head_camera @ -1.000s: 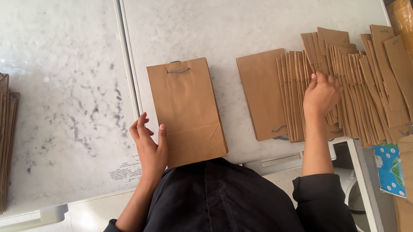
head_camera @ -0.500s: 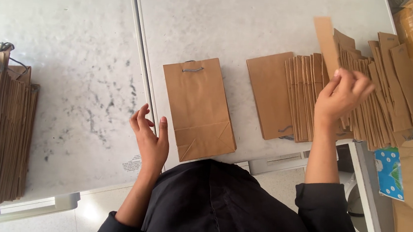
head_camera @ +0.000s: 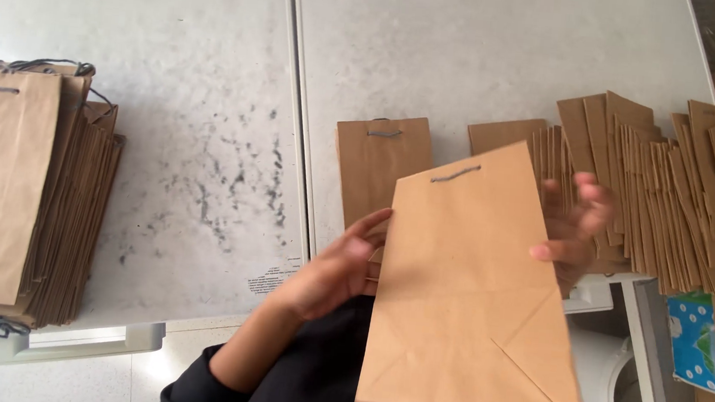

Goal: The person repeatedly picks up flat brown paper bags from a pile on the right and places them onto a growing stack on the left. They occasionally adjust the alignment of the stack and move completed stacks aside to make room for new ones.

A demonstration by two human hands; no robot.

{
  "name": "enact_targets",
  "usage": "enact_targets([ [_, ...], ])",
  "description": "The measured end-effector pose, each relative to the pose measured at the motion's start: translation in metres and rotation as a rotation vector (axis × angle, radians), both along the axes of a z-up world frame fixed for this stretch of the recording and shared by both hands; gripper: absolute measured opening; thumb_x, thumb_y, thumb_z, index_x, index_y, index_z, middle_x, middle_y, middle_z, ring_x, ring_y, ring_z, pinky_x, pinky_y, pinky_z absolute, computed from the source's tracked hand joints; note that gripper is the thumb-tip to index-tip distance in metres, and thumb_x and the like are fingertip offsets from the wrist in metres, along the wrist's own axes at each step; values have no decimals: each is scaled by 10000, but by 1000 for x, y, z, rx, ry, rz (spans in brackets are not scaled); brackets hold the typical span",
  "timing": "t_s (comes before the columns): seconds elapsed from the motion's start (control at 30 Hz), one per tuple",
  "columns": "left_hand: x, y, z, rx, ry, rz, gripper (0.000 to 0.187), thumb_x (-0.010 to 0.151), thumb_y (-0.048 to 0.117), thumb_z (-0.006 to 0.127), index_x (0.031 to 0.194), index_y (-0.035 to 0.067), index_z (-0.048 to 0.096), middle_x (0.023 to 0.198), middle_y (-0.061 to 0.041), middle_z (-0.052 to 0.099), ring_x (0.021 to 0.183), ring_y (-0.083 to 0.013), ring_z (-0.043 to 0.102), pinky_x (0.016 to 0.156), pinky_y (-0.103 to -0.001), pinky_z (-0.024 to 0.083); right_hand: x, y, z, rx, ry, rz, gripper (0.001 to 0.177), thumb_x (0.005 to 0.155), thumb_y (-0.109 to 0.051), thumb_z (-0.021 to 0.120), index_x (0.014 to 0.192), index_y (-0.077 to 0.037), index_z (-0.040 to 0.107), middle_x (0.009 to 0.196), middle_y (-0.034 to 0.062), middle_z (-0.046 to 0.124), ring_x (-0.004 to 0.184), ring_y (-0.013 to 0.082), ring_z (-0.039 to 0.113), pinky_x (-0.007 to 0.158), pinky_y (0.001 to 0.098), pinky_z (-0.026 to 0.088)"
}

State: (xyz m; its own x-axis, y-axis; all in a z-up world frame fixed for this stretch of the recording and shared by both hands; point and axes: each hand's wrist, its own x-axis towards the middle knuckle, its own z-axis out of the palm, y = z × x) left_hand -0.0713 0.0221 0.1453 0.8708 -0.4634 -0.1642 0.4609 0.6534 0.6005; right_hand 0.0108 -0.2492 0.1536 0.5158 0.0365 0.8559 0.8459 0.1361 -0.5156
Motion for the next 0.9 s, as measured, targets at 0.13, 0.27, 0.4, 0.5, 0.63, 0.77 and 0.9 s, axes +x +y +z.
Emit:
enact_targets([
  [0.13,4,-16,7,350,-57,317,817,877,59,693,1573,101,267,1533,-119,378,1109,-298,664,840,-389,643,-7,24,3,-92,367,21,141,939,-109,650,1037,-14,614,1536,154,274,1471,306,300,1203,405,358],
  [0.27,14,-13,-26,597,-199,466,832,916,-8,621,1601,135,171,1509,-154,376,1166,-398,635,882,-486,618,-7,25,-12,98,857,291,536,1009,-264,456,1454,34,419,1571,210,394,1331,306,509,1073,479,458],
  [0.4,18,-28,-29,901,-315,516,825,907,-16,617,1604,119,198,1519,-252,343,1301,-502,491,1030,-577,483,-21,41,-33,-72,1023,191,700,974,-261,524,1580,-31,257,1654,126,249,1440,256,293,1147,448,287],
  [0.5,35,-35,-59,1126,-429,582,860,877,41,669,1595,41,197,1505,-266,355,1358,-508,386,1115,-598,345,-20,46,-49,-249,1000,92,659,976,-162,537,1579,-68,288,1686,133,144,1547,284,79,1235,485,112],
  [0.63,28,-32,-93,1348,-482,548,869,892,124,690,1586,-24,188,1607,-229,258,1492,-490,130,1200,-604,137,-30,48,-78,-356,1018,45,624,982,-78,548,1570,-96,339,1682,119,105,1552,291,15,1250,458,81],
  [0.77,30,-38,-102,1338,-440,533,900,908,133,686,1600,-27,134,1633,-262,184,1505,-502,58,1194,-623,90,-21,45,-96,-439,967,25,619,994,-92,569,1573,-107,352,1678,131,127,1547,316,-4,1251,471,46],
  [0.9,35,-38,-109,1359,-395,518,923,908,126,687,1599,-33,96,1653,-273,104,1525,-478,34,1204,-612,71,-14,46,-109,-538,905,4,616,996,-95,591,1570,-117,367,1667,167,140,1536,366,-6,1245,510,48],
])
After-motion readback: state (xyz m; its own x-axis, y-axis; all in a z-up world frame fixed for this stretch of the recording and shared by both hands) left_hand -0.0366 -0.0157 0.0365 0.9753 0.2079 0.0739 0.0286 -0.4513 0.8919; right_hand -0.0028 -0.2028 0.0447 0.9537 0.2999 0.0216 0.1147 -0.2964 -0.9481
